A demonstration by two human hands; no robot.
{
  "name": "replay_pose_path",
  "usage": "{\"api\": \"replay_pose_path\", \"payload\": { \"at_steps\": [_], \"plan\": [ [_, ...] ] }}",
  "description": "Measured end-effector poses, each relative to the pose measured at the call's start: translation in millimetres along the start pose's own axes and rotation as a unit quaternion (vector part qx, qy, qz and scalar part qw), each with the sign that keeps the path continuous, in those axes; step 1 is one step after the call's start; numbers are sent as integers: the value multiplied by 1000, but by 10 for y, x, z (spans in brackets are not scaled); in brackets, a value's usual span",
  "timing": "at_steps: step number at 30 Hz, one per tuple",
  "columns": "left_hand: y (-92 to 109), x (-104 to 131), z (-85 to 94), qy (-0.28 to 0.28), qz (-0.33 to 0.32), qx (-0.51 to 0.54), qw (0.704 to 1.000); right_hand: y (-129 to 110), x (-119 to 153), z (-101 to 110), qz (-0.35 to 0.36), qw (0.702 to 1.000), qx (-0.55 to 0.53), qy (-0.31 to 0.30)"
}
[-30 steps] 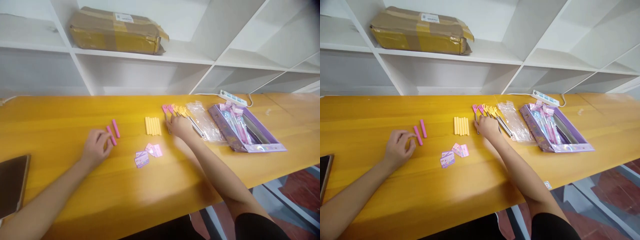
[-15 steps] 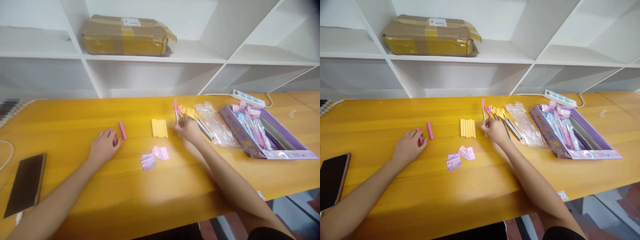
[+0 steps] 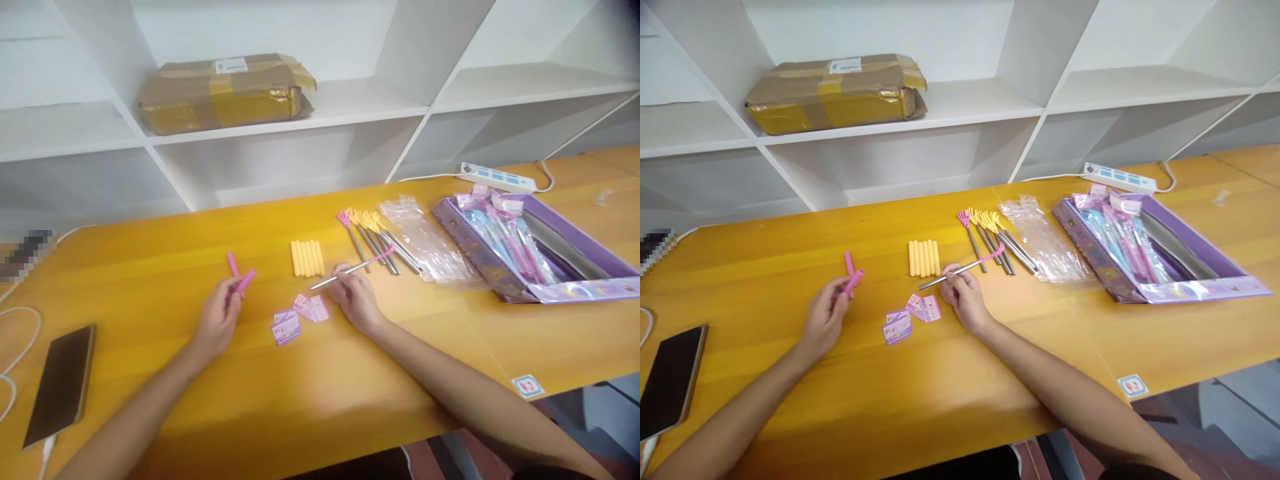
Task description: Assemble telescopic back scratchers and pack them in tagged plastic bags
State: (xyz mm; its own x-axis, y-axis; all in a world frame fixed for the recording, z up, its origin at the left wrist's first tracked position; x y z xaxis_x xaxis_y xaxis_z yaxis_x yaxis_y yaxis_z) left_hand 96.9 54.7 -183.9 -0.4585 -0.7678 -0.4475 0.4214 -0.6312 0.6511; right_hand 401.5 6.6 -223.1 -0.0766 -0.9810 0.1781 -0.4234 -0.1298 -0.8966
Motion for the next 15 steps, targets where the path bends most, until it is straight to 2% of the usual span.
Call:
{"api": "replay_pose_path", "payload": {
  "at_steps": [2,5,8,15],
  "plan": [
    [187,29,-224,-48,5,40,998,37,31,-75,-29,996,-53,-60],
    [323,72,-375,-78,-13,70,994,73,74,-171,-68,987,-77,-123],
    [310,103,-409,-113,-30,87,989,84,102,-205,-88,983,-64,-148],
    [243,67,-414,-123,-16,107,986,93,133,-261,-96,976,-16,-192]
  ]
}}
Point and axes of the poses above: each hand's wrist, its own x-axis away from the middle knuckle, its own z-axis out of the back of the hand, y = z × x, the point moved 7 cm from there along -x, towards the middle knuckle, and after that the axes turned 13 degrees about -z, right-handed, at the moved point
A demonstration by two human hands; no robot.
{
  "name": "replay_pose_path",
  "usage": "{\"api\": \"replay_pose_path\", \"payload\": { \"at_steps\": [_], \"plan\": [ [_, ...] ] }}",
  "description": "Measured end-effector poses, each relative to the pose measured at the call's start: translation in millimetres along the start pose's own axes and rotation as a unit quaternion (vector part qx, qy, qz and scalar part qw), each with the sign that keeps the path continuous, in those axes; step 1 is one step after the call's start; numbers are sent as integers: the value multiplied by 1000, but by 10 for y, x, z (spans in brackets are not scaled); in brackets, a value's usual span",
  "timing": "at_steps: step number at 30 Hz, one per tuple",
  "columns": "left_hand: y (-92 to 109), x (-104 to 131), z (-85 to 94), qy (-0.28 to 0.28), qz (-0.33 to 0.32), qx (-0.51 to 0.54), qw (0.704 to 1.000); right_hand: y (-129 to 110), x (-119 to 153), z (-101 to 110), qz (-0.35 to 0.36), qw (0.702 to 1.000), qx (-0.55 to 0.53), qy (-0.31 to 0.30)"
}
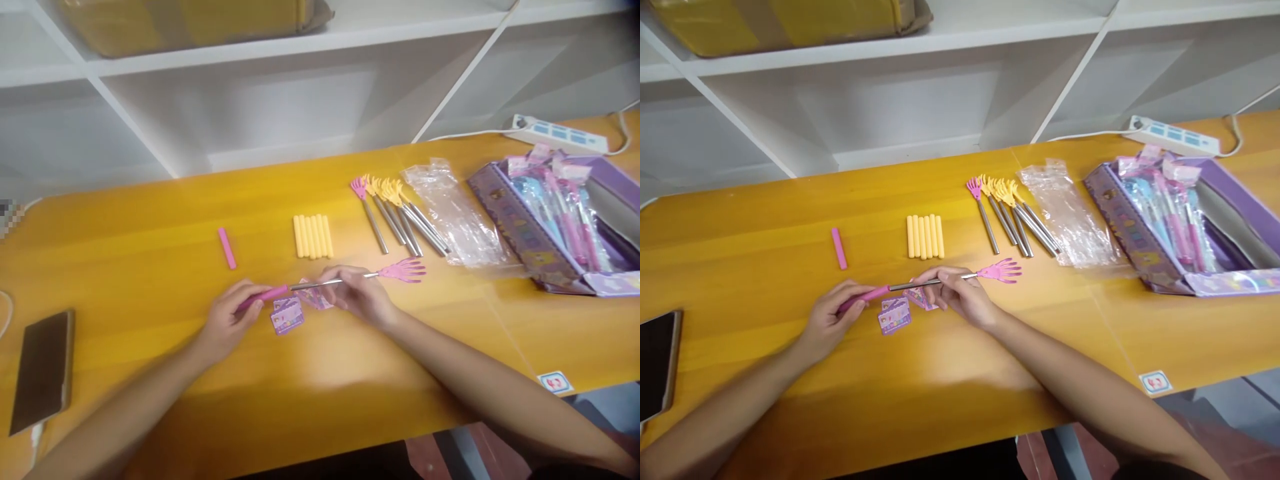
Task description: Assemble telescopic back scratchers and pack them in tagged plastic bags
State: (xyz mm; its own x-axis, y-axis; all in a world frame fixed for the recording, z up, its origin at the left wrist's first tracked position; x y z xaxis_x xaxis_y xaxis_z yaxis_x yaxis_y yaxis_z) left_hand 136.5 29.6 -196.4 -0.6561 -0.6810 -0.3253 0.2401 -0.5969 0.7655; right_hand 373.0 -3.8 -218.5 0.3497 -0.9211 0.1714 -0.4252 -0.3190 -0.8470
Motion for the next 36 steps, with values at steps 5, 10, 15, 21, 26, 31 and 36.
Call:
{"api": "replay_pose_path", "payload": {
  "at_steps": [5,10,15,21,26,31,36],
  "plan": [
    [25,2,-13,-1,-12,20,1000,6,25,-14,-25,999,22,-5],
    [21,-8,13,17,-9,13,1000,47,-7,-81,2,1000,15,-3],
    [24,-34,85,68,-13,6,998,92,-125,-211,59,998,-26,4],
    [78,-17,58,54,-33,29,998,38,-55,-264,59,997,52,-2],
    [62,-8,31,39,-29,33,998,-39,4,-298,89,988,119,-39],
    [53,-30,17,33,-42,29,998,-14,-29,-307,102,980,154,-72],
    [46,-48,9,25,-45,39,998,45,-36,-253,89,975,185,-84]
  ]
}}
Point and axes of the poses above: each hand's wrist, its own x-axis away from the middle knuckle, its own z-axis out of the back of the hand, y = z × x, the point moved 7 cm from there along -x, towards the middle knuckle, and after that the axes turned 13 degrees about -z, right-handed, at the moved point
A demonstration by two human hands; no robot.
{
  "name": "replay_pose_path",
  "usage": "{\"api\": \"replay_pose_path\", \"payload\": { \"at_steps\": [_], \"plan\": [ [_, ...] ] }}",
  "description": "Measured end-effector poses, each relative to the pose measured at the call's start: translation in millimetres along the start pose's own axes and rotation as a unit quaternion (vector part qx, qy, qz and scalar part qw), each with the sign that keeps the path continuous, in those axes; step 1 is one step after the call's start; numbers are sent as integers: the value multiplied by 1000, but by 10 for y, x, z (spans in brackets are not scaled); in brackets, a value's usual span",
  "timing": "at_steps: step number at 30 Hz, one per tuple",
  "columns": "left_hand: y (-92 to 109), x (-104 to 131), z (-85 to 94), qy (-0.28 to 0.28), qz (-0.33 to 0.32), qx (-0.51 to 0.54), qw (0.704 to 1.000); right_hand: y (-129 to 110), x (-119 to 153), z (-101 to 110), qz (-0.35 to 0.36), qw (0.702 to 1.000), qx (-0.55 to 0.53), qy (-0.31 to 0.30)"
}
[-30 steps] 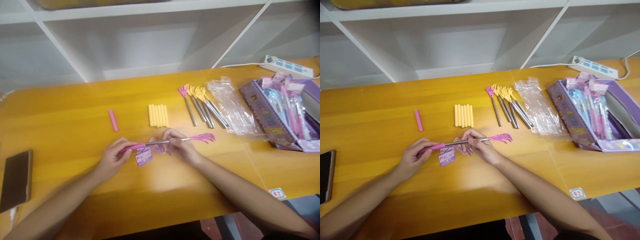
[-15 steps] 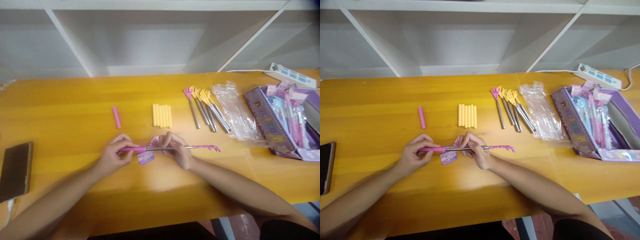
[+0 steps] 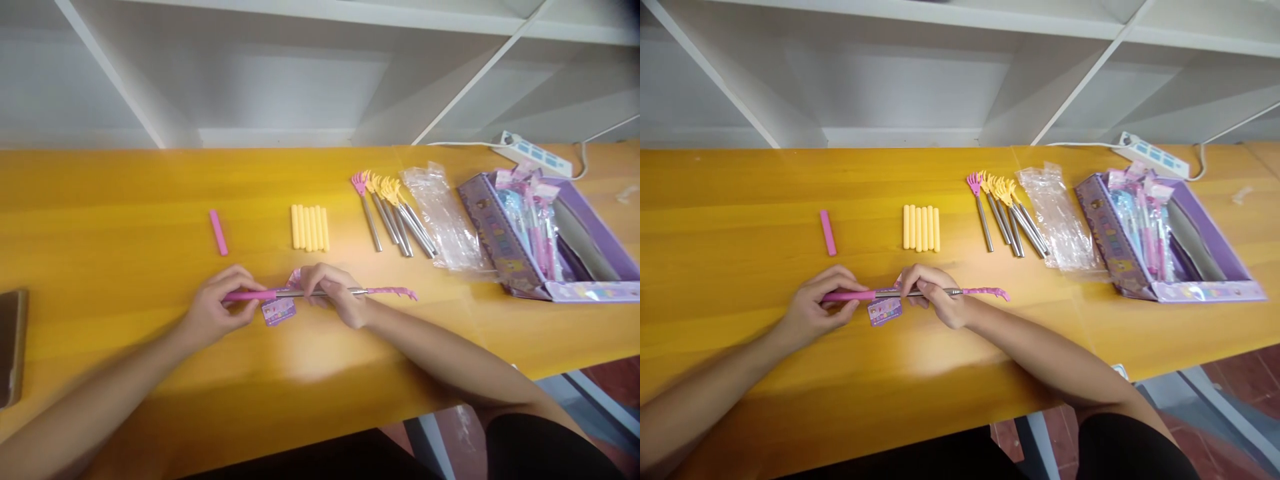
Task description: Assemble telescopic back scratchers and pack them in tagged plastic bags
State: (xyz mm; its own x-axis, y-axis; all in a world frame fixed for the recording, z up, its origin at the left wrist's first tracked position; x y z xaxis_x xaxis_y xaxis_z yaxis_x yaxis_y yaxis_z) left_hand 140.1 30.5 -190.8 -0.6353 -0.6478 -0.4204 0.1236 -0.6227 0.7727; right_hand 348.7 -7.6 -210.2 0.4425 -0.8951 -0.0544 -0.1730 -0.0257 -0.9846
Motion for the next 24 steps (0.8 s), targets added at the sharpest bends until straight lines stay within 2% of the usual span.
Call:
{"api": "replay_pose_path", "payload": {
  "at_steps": [5,9,12,14,18,21,24],
  "plan": [
    [12,-27,-19,-8,-6,19,1000,33,-11,-25,-28,999,45,-13],
    [31,-24,-65,-34,-12,31,999,-45,-30,-116,29,995,89,-39],
    [33,-3,-42,-13,-9,31,999,-39,-18,-129,35,992,115,-30],
    [28,9,15,29,-6,21,999,-27,0,-50,32,996,86,12],
    [12,18,142,101,0,-20,995,-71,46,293,68,983,-40,167],
    [-17,18,196,118,15,-44,992,-113,28,489,77,964,-115,228],
    [-33,13,216,121,22,-61,991,-167,21,605,86,951,-126,270]
  ]
}}
Point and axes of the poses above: each hand's wrist, its own x-axis away from the middle knuckle, its own z-axis out of the back of the hand, y = z × x, the point moved 7 cm from there along -x, towards the middle knuckle, and after that the axes turned 13 degrees about -z, right-handed, at the moved point
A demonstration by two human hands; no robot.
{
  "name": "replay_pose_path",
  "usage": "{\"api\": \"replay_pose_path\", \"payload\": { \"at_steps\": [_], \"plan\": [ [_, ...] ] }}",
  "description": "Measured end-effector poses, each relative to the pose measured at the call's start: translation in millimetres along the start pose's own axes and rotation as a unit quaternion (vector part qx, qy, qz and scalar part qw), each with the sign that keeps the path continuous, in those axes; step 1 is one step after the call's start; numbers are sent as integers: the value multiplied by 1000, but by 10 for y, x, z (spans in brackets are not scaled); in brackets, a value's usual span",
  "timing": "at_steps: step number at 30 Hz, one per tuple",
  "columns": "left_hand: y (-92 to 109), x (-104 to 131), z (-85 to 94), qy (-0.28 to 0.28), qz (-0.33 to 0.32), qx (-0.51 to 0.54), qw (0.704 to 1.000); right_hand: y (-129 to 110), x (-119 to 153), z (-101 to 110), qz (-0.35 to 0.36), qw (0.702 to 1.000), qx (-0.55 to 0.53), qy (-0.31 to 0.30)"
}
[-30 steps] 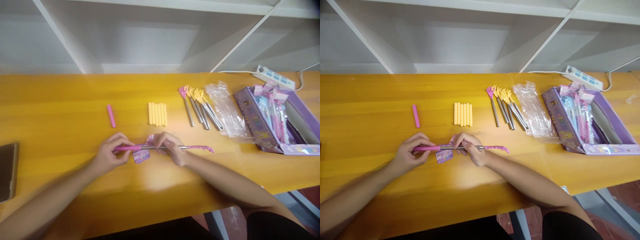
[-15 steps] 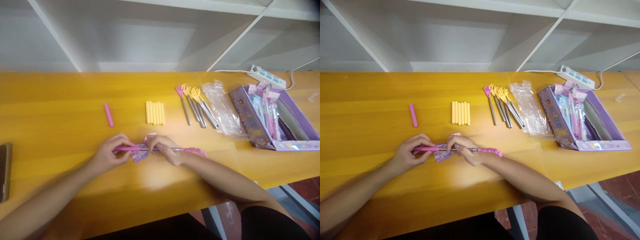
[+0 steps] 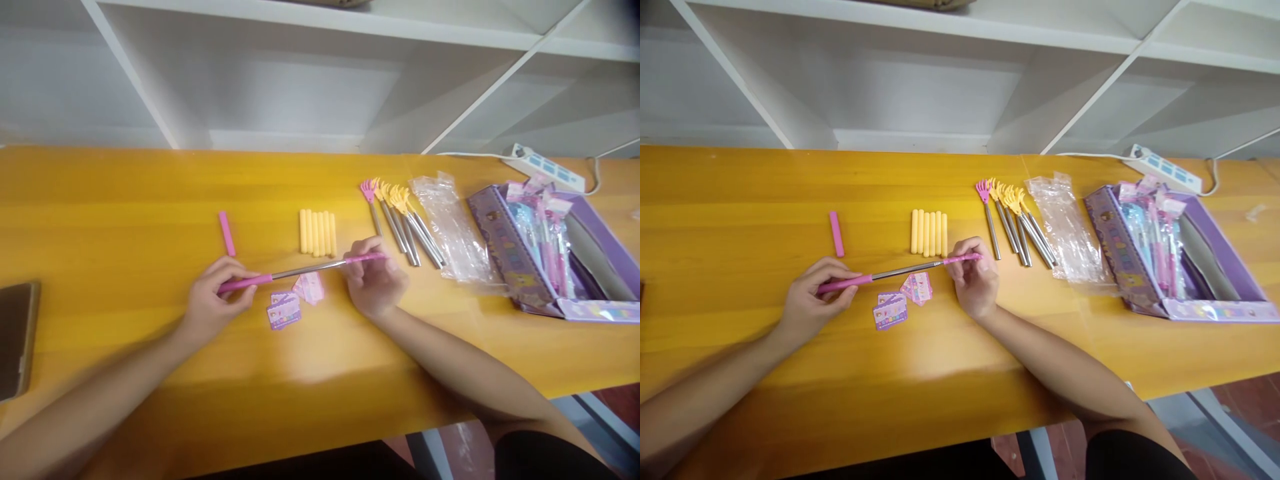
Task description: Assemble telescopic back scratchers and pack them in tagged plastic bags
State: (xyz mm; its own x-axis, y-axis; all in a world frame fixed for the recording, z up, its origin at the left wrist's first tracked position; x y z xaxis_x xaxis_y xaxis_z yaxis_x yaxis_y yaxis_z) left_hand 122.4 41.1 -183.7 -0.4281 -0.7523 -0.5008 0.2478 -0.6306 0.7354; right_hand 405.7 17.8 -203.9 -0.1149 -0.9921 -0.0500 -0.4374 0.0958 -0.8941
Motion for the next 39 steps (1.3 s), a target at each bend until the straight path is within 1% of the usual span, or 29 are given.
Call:
{"api": "replay_pose_path", "payload": {
  "at_steps": [3,5,10,13,20,24,28,33,39],
  "plan": [
    [2,-4,-10,-1,-3,2,1000,-44,5,67,25,998,43,49],
    [3,-2,-16,-1,-4,4,1000,-44,25,87,33,995,67,64],
    [18,4,-17,-4,-6,-7,1000,-56,48,70,53,993,89,56],
    [36,4,-10,-4,-11,-7,1000,-71,44,56,50,993,96,55],
    [39,12,-13,-8,-16,-5,1000,-16,16,-25,-10,997,72,10],
    [23,31,-17,-9,-13,4,1000,-17,53,-49,0,998,69,3],
    [20,47,-11,-5,-7,12,1000,-10,112,-86,4,998,57,-30],
    [50,30,-6,-2,-15,15,1000,-3,138,-107,9,997,55,-55],
    [52,31,-3,-2,-18,9,1000,1,145,-133,6,995,77,-60]
  ]
}}
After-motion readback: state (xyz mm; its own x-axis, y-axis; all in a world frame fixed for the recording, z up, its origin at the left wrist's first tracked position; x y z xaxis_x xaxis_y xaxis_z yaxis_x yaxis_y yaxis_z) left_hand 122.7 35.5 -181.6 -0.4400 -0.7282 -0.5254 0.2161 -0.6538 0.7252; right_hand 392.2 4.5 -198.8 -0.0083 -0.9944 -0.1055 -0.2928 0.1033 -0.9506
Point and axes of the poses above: each hand's wrist, its own x-axis away from the middle knuckle, its own z-axis out of the back of the hand, y = z × x, the point moved 7 cm from there along -x, towards the middle knuckle, and after that the axes turned 13 degrees about -z, right-handed, at the moved point
